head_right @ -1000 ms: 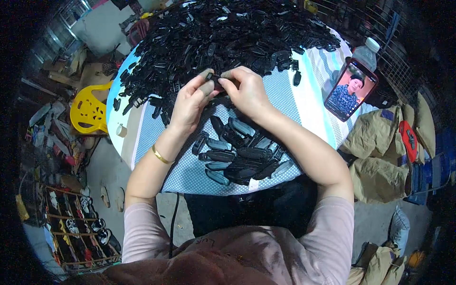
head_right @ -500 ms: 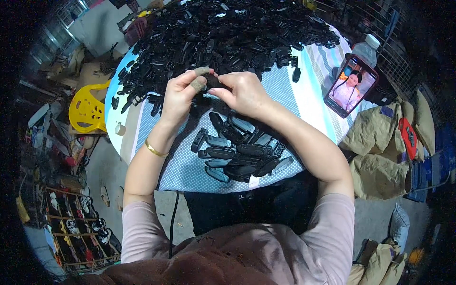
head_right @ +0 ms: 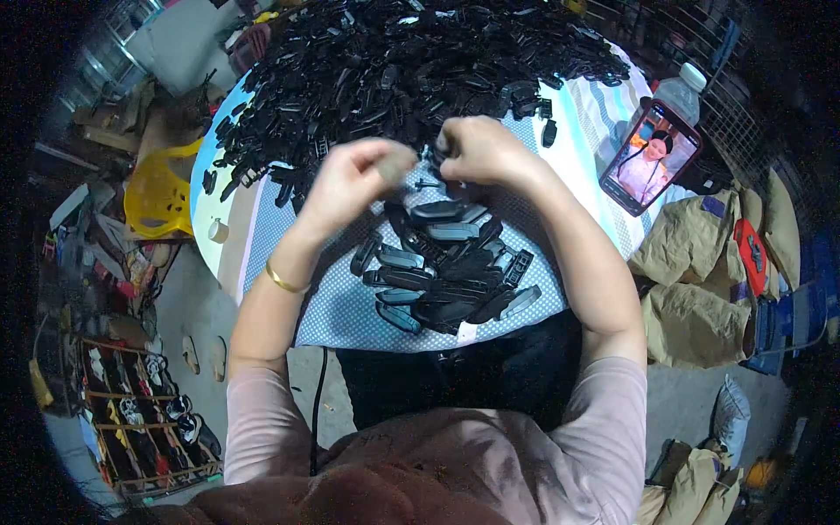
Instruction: Inspecting and sorting a large quantity of small black plastic components.
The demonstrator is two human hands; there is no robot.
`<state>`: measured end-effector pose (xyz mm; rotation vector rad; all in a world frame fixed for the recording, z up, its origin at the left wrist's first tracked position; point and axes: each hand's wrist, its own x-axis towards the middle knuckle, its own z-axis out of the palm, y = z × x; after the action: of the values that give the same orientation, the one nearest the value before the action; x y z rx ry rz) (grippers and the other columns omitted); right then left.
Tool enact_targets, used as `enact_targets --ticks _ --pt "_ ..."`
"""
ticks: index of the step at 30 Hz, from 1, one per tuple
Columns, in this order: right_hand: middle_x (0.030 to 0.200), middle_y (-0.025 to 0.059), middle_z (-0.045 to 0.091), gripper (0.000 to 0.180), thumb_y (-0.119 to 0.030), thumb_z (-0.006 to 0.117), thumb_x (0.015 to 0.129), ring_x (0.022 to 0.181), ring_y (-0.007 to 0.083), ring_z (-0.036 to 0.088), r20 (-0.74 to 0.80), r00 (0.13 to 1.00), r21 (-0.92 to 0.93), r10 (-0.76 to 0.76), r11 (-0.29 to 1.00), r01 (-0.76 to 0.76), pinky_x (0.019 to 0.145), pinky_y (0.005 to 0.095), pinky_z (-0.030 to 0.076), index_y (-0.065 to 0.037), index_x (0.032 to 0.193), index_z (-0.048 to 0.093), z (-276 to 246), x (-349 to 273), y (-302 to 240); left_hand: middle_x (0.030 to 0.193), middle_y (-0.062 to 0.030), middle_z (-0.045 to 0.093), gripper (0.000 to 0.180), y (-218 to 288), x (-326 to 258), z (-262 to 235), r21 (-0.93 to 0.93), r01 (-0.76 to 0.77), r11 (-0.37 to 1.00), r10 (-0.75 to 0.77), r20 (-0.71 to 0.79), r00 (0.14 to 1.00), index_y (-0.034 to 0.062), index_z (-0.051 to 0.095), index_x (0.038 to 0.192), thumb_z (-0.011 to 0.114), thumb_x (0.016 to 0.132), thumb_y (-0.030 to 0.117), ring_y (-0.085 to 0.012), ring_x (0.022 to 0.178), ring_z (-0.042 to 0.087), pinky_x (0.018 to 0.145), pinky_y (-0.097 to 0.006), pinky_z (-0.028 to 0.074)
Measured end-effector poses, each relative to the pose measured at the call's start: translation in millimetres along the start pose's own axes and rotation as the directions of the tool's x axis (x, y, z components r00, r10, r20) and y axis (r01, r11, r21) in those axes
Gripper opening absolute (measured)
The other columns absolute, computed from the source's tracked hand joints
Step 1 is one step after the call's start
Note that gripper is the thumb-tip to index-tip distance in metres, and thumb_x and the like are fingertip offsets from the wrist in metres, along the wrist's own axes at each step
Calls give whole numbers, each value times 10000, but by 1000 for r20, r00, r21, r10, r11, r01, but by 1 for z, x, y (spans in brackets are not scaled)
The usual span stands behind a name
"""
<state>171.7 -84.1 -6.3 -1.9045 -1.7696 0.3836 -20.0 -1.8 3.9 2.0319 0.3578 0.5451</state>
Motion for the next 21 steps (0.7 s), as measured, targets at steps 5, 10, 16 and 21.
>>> enact_targets --ticks 5,10,16,21 --pt "710 31 619 275 -118 655 767 619 66 567 -146 989 625 -33 771 118 541 204 453 30 976 554 16 13 -31 853 -6 612 297 -18 10 -28 -391 165 906 -220 -100 970 16 588 1070 599 842 206 -58 680 535 604 -183 449" --pt "747 37 620 279 -217 688 762 666 100 580 -163 985 486 -62 864 135 572 241 468 -7 911 582 42 34 -44 905 -29 625 246 -20 17 -49 -487 -13 873 -153 -300 941 22 586 1054 569 859 170 -35 642 500 574 -172 435" --pt "825 79 578 389 -266 713 655 756 269 586 -79 856 -178 -511 852 492 655 374 486 -50 950 579 68 41 -78 832 -64 633 210 -25 18 -75 -642 -174 746 -219 -485 847 29 533 957 627 824 163 -48 558 489 477 -153 410" --pt "786 48 553 301 -236 688 654 791 234 562 175 670 -366 -721 584 724 655 346 499 -71 888 596 76 61 -85 828 -65 632 223 -28 18 -78 -666 -229 709 -212 -512 832 47 552 1010 628 825 146 -56 563 493 473 -164 412"
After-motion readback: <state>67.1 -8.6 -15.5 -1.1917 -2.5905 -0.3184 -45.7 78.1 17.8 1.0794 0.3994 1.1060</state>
